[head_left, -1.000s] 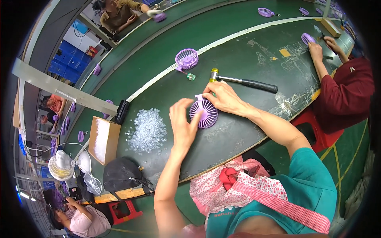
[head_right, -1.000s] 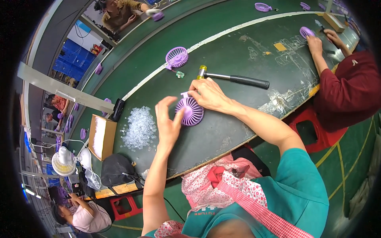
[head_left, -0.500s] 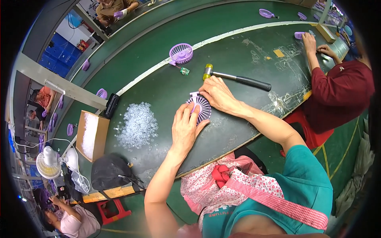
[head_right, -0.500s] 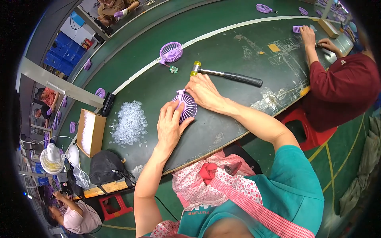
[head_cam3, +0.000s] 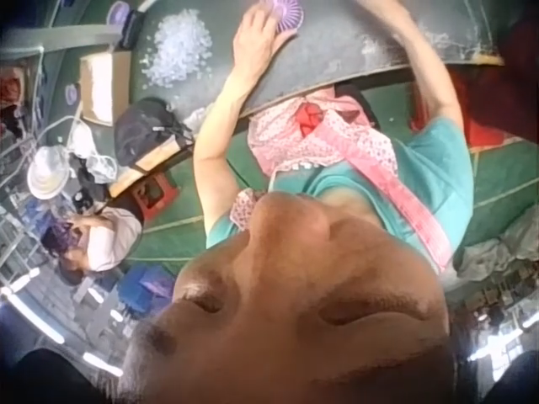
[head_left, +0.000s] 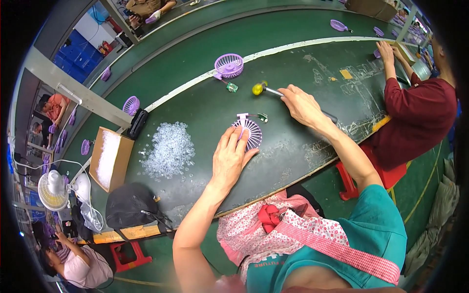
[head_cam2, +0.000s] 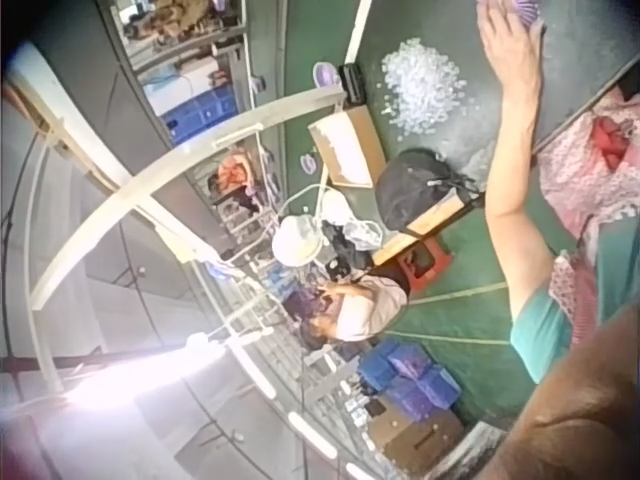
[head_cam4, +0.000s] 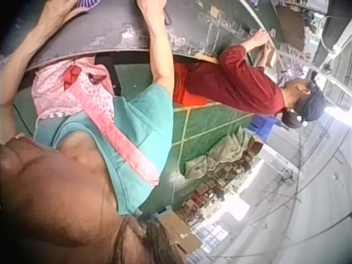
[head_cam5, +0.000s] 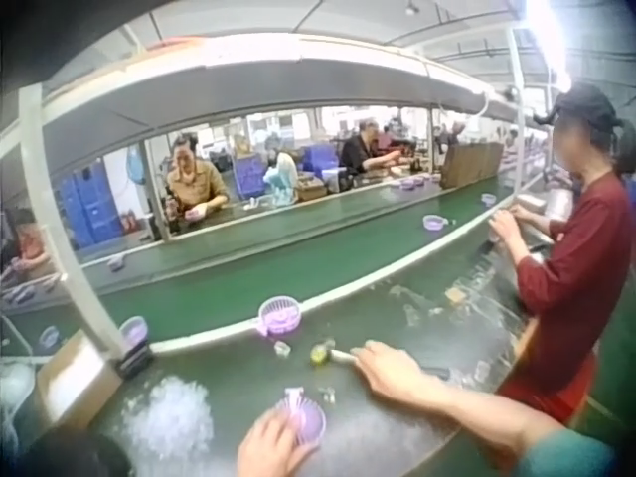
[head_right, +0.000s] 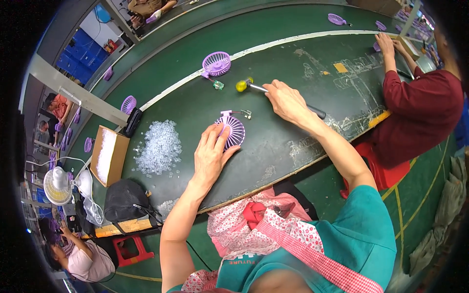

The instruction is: The person takes small plastic components from a box onto the workbench, then picks up fan grilles and installs the components into them by hand and using a mallet.

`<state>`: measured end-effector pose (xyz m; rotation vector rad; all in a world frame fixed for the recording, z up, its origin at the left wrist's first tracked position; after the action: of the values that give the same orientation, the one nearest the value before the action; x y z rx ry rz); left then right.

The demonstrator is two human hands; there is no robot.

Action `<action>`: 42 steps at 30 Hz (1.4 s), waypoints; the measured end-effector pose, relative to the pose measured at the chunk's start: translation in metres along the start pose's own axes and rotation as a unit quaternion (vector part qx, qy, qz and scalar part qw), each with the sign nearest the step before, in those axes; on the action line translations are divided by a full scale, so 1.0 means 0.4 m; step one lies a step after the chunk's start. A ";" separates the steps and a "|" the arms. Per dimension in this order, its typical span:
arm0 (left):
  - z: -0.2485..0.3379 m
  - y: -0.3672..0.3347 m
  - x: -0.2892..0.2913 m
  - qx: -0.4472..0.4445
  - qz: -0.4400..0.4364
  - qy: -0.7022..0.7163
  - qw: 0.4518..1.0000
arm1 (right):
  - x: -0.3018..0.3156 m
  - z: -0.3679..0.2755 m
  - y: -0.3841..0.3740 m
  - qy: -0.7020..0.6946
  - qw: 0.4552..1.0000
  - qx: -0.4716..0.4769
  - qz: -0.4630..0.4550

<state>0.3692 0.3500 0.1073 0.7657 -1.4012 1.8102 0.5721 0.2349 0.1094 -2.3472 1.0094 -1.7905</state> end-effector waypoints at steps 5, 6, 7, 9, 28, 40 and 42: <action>-0.006 0.005 0.010 0.001 0.000 0.002 1.000 | 0.146 -0.173 -0.028 -0.172 0.971 0.087 0.144; -0.006 0.004 0.009 0.002 -0.001 0.001 1.000 | 0.157 -0.194 -0.022 -0.175 0.963 0.105 0.177; -0.006 0.006 0.006 0.004 -0.002 -0.001 1.000 | 0.128 -0.205 -0.011 -0.157 0.963 0.144 0.166; 0.001 0.007 0.006 -0.006 0.006 0.009 1.000 | 0.012 -0.202 0.020 -0.039 0.991 0.084 -0.100; -0.341 -0.021 0.091 0.195 0.060 -0.203 0.957 | -0.140 -0.180 -0.076 -0.115 0.974 0.169 -0.097; -0.260 -0.014 -0.005 0.344 0.081 0.547 0.759 | -0.108 -0.225 -0.051 -0.405 0.911 0.076 0.013; -0.246 0.001 -0.058 0.392 0.041 0.677 0.622 | -0.104 -0.233 -0.044 -0.415 0.905 0.084 0.036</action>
<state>0.3791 0.4415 0.0653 -0.4285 0.4121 2.1416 0.4940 0.3028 0.1124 -2.4960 0.7369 -0.6449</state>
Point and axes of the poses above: each hand's wrist, its own y-axis away from the middle knuckle, its own x-axis out of the back of the hand, z = x × y, the point moved 7 cm from there along -y, towards the middle knuckle, and after that the axes turned 5 degrees about x, right-handed, at the moved point
